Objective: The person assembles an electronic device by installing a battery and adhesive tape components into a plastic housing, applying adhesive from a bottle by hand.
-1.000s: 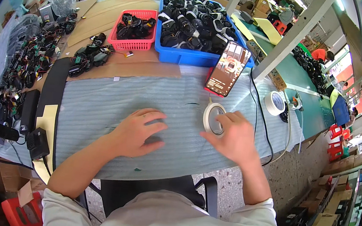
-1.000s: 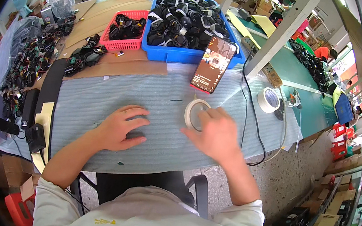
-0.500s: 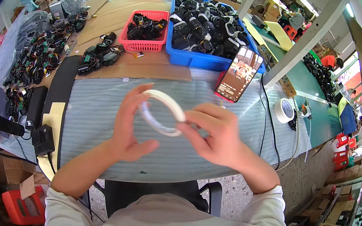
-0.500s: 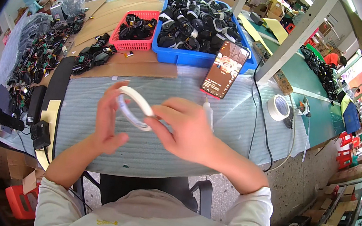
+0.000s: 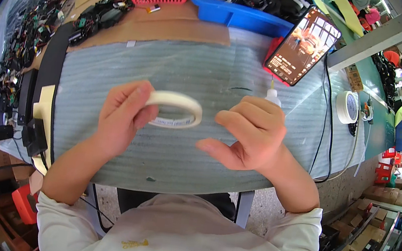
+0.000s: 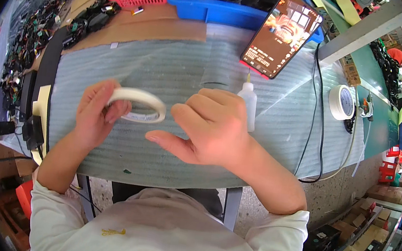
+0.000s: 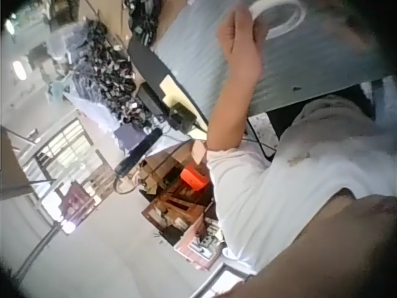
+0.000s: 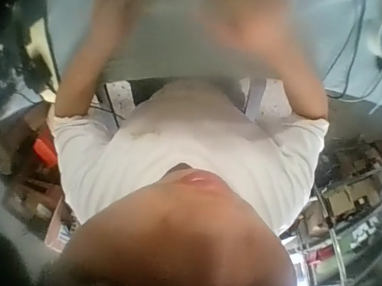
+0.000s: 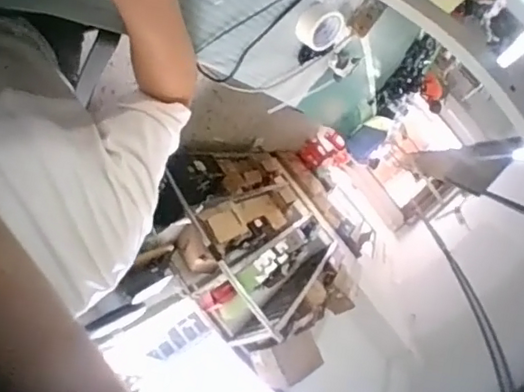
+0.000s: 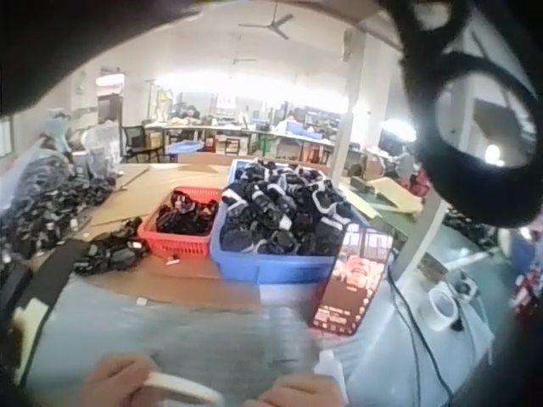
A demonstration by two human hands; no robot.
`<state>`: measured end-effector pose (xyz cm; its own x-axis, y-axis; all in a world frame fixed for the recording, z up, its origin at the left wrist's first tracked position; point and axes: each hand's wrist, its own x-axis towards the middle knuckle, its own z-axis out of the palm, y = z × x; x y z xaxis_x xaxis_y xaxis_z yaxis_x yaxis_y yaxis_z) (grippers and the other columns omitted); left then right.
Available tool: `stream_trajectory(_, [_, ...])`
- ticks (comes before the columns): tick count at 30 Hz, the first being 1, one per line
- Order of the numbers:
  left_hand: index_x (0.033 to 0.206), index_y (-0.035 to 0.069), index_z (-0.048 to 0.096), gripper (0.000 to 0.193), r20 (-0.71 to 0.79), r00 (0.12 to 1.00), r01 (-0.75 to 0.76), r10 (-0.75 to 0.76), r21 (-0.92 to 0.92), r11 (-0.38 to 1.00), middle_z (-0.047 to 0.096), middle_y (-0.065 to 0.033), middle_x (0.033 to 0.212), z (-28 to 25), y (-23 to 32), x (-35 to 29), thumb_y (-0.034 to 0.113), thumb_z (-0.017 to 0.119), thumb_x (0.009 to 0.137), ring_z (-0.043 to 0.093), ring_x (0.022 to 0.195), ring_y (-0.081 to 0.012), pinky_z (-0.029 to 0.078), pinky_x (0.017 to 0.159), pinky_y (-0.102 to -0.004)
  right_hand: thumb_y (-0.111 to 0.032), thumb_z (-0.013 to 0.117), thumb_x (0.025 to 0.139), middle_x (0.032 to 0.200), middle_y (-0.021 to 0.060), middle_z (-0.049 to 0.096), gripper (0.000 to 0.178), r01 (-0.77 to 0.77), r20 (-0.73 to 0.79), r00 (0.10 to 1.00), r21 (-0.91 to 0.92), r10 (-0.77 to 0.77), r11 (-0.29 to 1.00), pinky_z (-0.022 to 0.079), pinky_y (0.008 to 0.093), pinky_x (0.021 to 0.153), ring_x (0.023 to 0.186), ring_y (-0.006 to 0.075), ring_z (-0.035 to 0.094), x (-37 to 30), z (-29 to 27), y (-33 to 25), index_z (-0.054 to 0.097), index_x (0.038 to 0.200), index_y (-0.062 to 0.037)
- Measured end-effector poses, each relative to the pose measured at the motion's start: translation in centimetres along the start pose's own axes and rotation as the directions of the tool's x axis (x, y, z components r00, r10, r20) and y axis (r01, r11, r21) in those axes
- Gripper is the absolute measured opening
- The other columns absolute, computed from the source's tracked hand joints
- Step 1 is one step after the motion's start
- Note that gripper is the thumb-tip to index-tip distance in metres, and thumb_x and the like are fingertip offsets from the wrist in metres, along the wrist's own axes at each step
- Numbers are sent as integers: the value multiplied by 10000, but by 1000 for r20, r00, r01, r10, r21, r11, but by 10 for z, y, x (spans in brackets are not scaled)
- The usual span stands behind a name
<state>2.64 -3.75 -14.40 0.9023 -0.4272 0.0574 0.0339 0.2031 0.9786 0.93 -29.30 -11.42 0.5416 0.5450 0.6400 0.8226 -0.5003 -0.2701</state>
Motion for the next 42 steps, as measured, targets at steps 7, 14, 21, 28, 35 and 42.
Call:
stream_trajectory(7, [936,35,608,290,79,994,98,-82,-235,967,521,5,705,15,10,-6,288,491,1017,453,640,-75,350,592,-227,-121,836,683,788,90,602,360,-178,-241,952,64,188,982,471,303,510,604,225,578,3,28,-14,615,949,-19])
stream_trajectory(14, [1151,-45,597,314,241,964,141,-115,-97,985,628,-71,924,18,14,-10,170,506,940,567,847,-125,450,758,-280,-3,795,709,794,93,619,266,-213,-172,958,119,231,970,473,289,522,639,205,598,0,31,-10,628,915,-15])
stream_trajectory(21, [1147,-48,614,317,277,959,53,-53,4,999,632,-63,861,16,16,-11,159,520,925,566,781,-110,428,678,-256,-33,807,706,875,106,632,333,-165,-264,947,82,181,983,488,299,616,743,228,593,12,27,-18,658,1002,-6])
stream_trajectory(28, [1246,-77,578,438,319,948,-6,12,-20,1000,640,-81,807,14,15,-12,85,462,857,562,734,-128,432,655,-271,-3,698,803,1001,137,669,287,-92,-64,992,264,113,960,498,348,759,861,278,620,5,30,-4,657,1086,11])
stream_trajectory(35, [1360,-86,481,573,365,931,68,-12,-140,988,663,-111,899,17,14,-11,76,481,810,617,841,-171,469,758,-300,-14,621,904,1021,135,671,193,-250,-56,952,421,301,872,506,300,773,876,217,639,-2,36,-9,634,1092,26])
stream_trajectory(42, [1414,-87,411,627,424,889,-147,172,-90,985,677,-163,1063,15,11,-11,39,522,810,652,984,-224,475,904,-348,-195,379,1066,981,58,612,265,-461,192,726,849,660,260,486,257,788,864,92,576,-3,37,-9,527,1192,-16])
